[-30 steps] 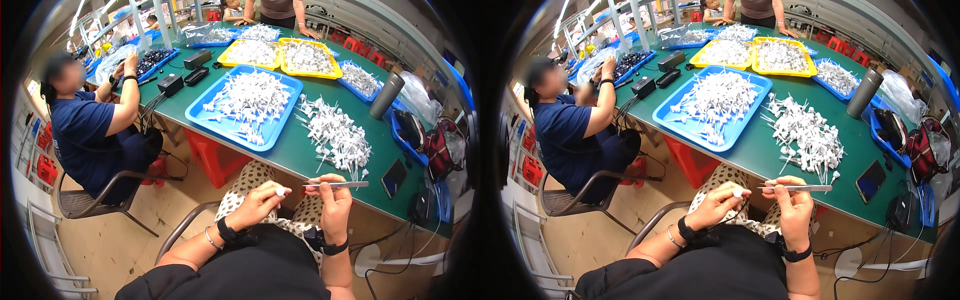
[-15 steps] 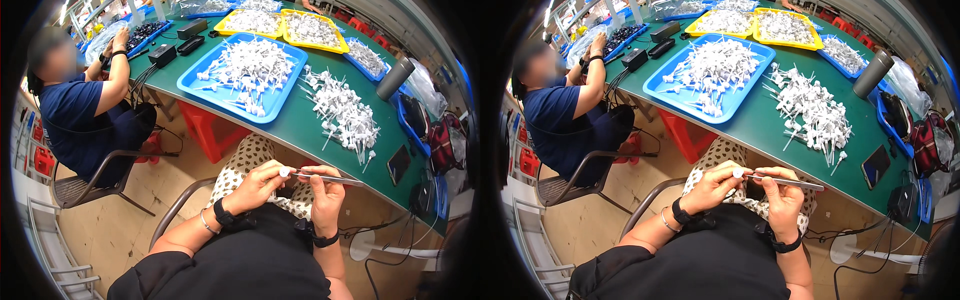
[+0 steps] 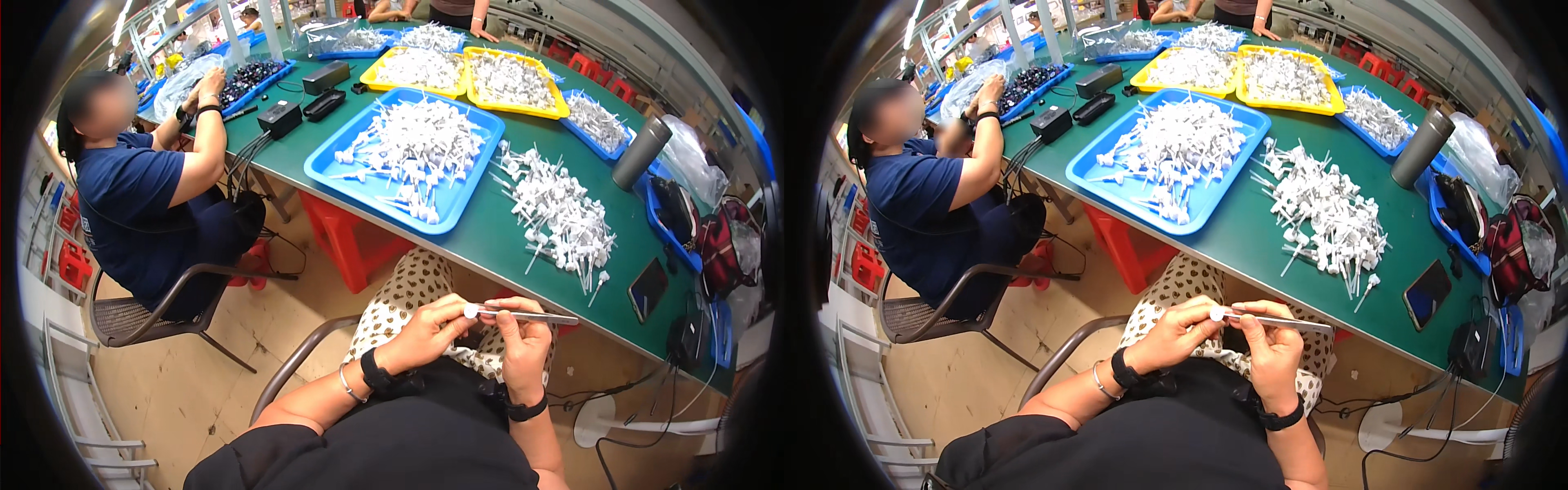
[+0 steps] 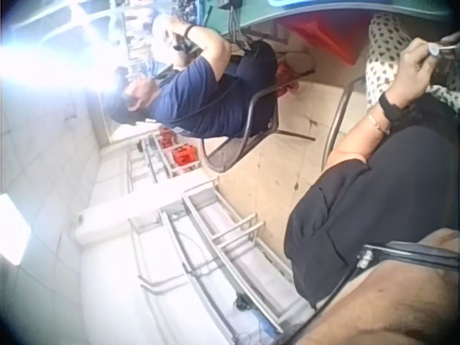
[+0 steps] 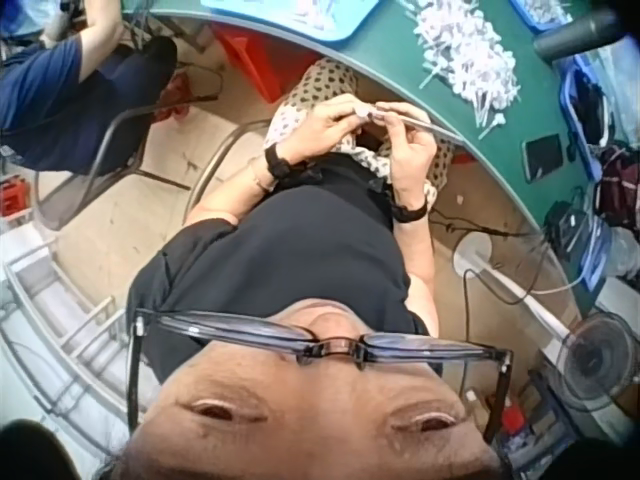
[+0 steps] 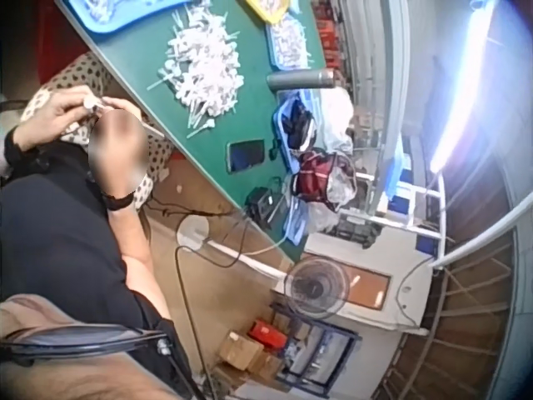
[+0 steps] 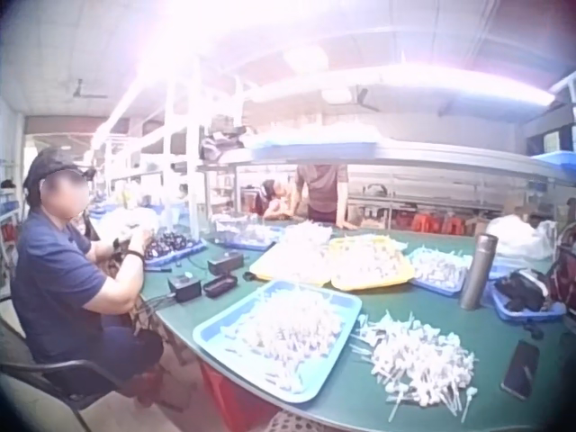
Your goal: The person uses a metal tool to manipulate small white plastic components, repeatedly picking them up from a pile on the table and placing them into a blue tray. The task involves repetitive handling of individual units in a seated position.
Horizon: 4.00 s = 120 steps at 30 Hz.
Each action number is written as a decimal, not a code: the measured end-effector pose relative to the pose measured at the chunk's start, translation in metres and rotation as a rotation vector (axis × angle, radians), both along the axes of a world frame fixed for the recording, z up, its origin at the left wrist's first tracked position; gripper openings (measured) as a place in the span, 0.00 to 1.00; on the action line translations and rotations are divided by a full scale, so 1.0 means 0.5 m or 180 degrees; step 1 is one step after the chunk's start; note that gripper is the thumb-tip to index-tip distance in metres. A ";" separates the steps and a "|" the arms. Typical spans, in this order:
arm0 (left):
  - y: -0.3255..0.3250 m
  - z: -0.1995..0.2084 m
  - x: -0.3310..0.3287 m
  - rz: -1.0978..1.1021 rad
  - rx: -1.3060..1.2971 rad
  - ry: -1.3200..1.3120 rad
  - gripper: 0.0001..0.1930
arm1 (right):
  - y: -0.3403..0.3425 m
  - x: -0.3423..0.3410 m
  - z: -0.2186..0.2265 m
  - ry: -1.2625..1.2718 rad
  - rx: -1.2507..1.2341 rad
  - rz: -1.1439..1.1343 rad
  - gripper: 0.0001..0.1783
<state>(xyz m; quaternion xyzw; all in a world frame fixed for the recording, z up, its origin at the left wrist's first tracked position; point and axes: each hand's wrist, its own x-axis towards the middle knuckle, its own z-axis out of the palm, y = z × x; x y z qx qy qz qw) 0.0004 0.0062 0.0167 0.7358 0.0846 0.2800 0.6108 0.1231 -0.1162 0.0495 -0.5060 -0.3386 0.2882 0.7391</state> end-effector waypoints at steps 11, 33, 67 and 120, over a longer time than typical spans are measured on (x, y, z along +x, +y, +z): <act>-0.005 -0.004 -0.002 0.0057 -0.0109 -0.0070 0.10 | -0.003 0.002 -0.009 0.0014 0.0069 -0.0059 0.11; -0.005 -0.004 -0.003 0.0207 0.0068 -0.0098 0.09 | 0.002 -0.002 -0.020 -0.0074 -0.0098 -0.0017 0.10; 0.004 0.005 -0.004 0.0100 0.0520 -0.0101 0.11 | -0.006 0.013 -0.033 0.0299 0.0161 0.0032 0.09; 0.005 0.126 0.037 -0.0045 -0.0407 0.0547 0.12 | -0.058 0.047 0.035 0.0442 0.0718 -0.0343 0.10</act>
